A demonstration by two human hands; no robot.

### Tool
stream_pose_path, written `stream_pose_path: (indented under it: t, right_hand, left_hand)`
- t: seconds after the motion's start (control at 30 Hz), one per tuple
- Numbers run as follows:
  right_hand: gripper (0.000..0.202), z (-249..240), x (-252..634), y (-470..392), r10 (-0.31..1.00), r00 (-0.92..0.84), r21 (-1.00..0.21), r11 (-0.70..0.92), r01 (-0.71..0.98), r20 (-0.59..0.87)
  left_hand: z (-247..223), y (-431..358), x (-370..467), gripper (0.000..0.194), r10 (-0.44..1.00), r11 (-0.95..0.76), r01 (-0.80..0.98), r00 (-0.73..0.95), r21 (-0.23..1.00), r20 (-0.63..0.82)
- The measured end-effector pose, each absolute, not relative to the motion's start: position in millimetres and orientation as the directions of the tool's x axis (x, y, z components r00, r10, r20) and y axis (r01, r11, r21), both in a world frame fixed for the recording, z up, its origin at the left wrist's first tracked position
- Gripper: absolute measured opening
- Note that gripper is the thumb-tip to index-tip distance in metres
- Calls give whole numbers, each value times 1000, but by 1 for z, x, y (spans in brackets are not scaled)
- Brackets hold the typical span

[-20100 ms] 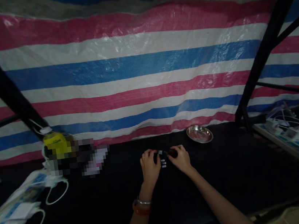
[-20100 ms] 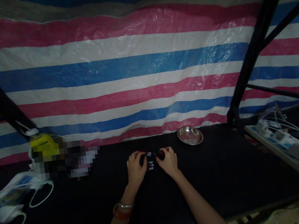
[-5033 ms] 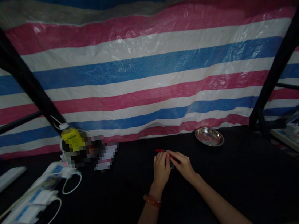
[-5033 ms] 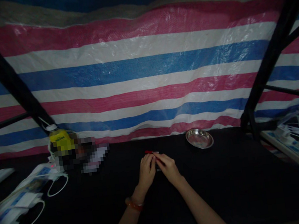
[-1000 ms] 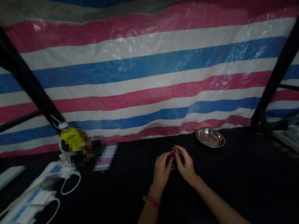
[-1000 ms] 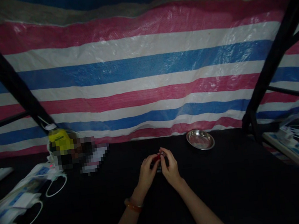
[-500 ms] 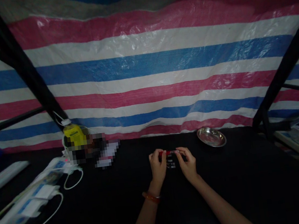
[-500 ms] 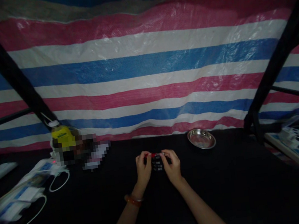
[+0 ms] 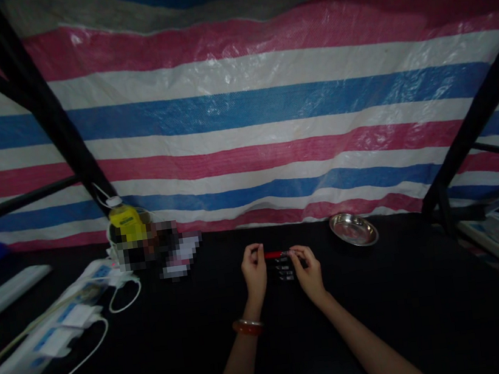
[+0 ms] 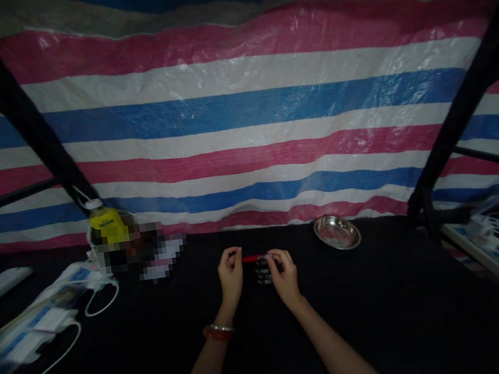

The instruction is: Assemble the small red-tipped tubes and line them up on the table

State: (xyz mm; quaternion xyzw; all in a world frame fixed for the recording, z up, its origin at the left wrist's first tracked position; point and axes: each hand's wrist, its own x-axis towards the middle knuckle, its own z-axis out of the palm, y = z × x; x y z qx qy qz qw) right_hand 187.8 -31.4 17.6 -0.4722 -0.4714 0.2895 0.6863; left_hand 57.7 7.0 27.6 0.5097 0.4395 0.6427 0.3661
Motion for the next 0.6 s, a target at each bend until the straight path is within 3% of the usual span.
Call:
stream_pose_path:
  t: [0.2, 0.33, 0.6]
  right_hand:
    - [22, 10, 191, -22, 850, 386, -925, 381, 17, 357]
    - [24, 7, 194, -14, 885, 360, -941, 333, -50, 294]
    - [23, 1, 197, 4, 920, 303, -961, 274, -39, 250]
  left_hand:
    - [22, 17, 45, 23, 855, -360, 68, -374, 930, 358]
    - [15, 23, 38, 22, 820, -272, 182, -471, 945, 327]
    - [0, 34, 34, 20, 827, -175, 173, -508, 969, 240]
